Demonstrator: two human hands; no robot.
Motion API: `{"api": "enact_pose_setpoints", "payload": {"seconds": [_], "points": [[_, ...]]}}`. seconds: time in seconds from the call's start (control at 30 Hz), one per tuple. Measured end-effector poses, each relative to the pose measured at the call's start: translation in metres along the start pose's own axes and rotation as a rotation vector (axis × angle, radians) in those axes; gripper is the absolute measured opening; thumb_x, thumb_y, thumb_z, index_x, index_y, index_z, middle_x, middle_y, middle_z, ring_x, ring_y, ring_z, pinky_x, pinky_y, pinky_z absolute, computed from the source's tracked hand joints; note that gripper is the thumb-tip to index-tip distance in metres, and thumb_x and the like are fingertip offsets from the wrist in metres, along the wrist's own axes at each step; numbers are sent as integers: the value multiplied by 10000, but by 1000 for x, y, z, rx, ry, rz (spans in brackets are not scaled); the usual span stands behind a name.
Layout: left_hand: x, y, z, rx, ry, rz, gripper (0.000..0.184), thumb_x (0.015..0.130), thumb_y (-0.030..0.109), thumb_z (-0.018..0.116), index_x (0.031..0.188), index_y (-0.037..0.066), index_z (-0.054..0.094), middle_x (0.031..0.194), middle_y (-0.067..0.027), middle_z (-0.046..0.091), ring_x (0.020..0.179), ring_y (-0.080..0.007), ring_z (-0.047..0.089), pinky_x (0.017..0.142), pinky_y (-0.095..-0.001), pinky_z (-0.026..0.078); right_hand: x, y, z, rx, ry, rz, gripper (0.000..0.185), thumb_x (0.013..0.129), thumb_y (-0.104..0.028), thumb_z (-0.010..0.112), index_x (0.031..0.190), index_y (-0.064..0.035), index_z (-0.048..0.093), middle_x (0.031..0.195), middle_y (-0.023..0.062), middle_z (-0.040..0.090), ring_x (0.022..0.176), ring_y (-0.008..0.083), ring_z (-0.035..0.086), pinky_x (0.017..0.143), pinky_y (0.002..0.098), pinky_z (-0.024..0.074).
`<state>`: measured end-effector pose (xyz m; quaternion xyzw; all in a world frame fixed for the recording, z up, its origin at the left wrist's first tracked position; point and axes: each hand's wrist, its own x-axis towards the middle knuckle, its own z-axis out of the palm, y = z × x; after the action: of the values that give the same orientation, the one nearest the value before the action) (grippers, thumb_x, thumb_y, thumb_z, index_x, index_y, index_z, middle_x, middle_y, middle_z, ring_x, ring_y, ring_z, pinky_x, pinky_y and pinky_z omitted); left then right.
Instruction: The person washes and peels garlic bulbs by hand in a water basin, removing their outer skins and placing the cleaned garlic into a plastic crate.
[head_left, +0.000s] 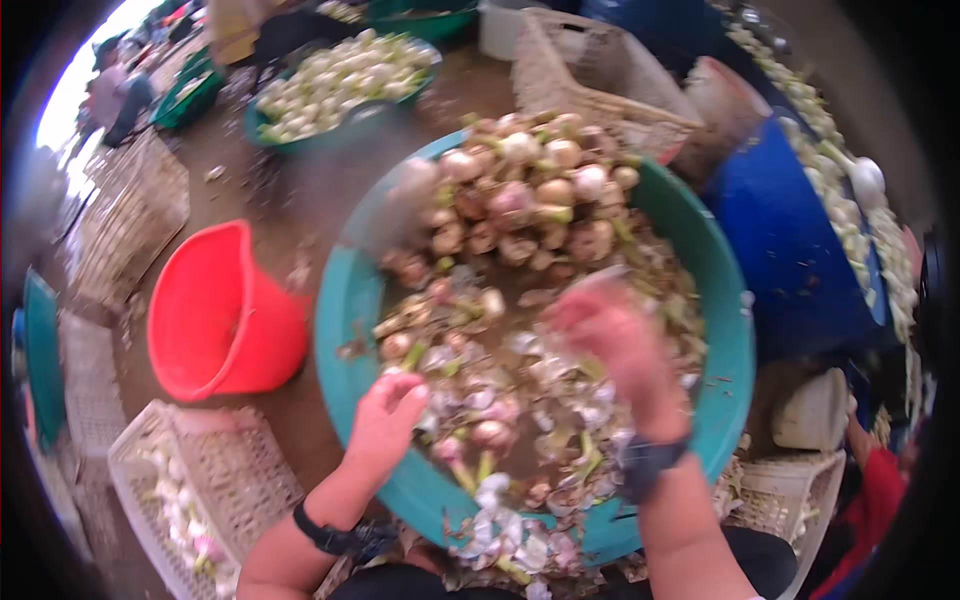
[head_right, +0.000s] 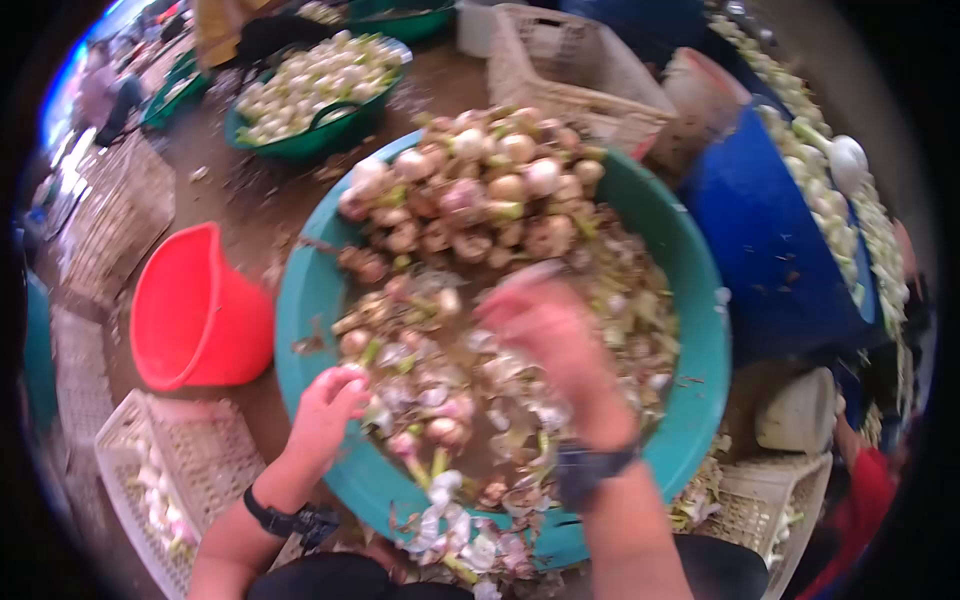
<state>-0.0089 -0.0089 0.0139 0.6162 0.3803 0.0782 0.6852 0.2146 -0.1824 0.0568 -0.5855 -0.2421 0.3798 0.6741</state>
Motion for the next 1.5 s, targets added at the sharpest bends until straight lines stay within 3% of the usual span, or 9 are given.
{"api": "enact_pose_setpoints", "payload": {"seconds": [0.1,0.2,0.43,0.67,1.03,1.07,1.1,1.23,1.5], "points": [[3,-2,19,-33,-51,23,156,849,150,536,974,57,545,974,-37,577,843,-134,568,707,-267,455,-1,146,33,-1522,-443,-159,225,646,-205,613,851,-111,617,785,96,593,761,244,585,699,366,474],[-4,-8,28,-56,-136,-20,144,854,154,521,951,51,550,952,-46,574,831,-137,568,706,-265,466,-14,180,38,-1526,-341,-342,123,721,-204,536,818,-147,584,851,43,582,934,260,505,911,433,333],[-11,-6,38,-136,-15,-214,346,927,334,422,1177,96,409,1027,-79,523,821,-156,553,714,-294,484,-14,96,86,-403,363,-70,598,822,-117,537,1355,-61,272,1146,235,524,1154,361,412,969,380,334],[2,-15,35,-348,-45,-151,253,910,276,451,1061,73,437,944,-62,534,789,-138,566,594,-296,498,-37,58,102,-996,-43,-553,118,715,-114,589,818,-67,620,895,105,631,777,272,605,668,394,479],[8,-24,8,-164,-408,-203,277,872,172,479,1113,35,488,958,-63,568,843,-126,561,730,-255,460,-30,92,86,-1236,-417,-396,133,758,-172,559,712,-52,591,578,120,569,525,257,596,467,334,485],[10,-25,6,-166,-408,-202,277,872,172,479,1113,35,488,958,-63,568,843,-126,561,730,-255,460,-30,95,84,-673,-268,114,163,797,-189,549,760,-41,607,618,129,586,511,248,585,468,323,485],[13,-27,4,-21,-445,-37,336,877,174,469,1181,31,459,1039,-77,553,933,-144,538,805,-269,436,-30,96,83,-80,-102,583,197,837,-207,540,807,-30,622,658,138,604,497,238,574,469,311,485],[7,-5,0,182,-478,172,487,821,112,515,1286,15,408,1254,-140,461,1182,-235,421,953,-339,355,-45,83,98,-550,-54,-163,224,885,-209,517,879,-17,631,765,139,634,620,184,607,594,294,493],[-8,2,5,879,-322,885,470,785,70,598,1229,16,452,1282,-196,443,1168,-311,456,955,-383,380,-35,75,88,328,102,625,225,892,-165,509,952,28,608,893,87,635,772,150,596,663,295,499]]}}
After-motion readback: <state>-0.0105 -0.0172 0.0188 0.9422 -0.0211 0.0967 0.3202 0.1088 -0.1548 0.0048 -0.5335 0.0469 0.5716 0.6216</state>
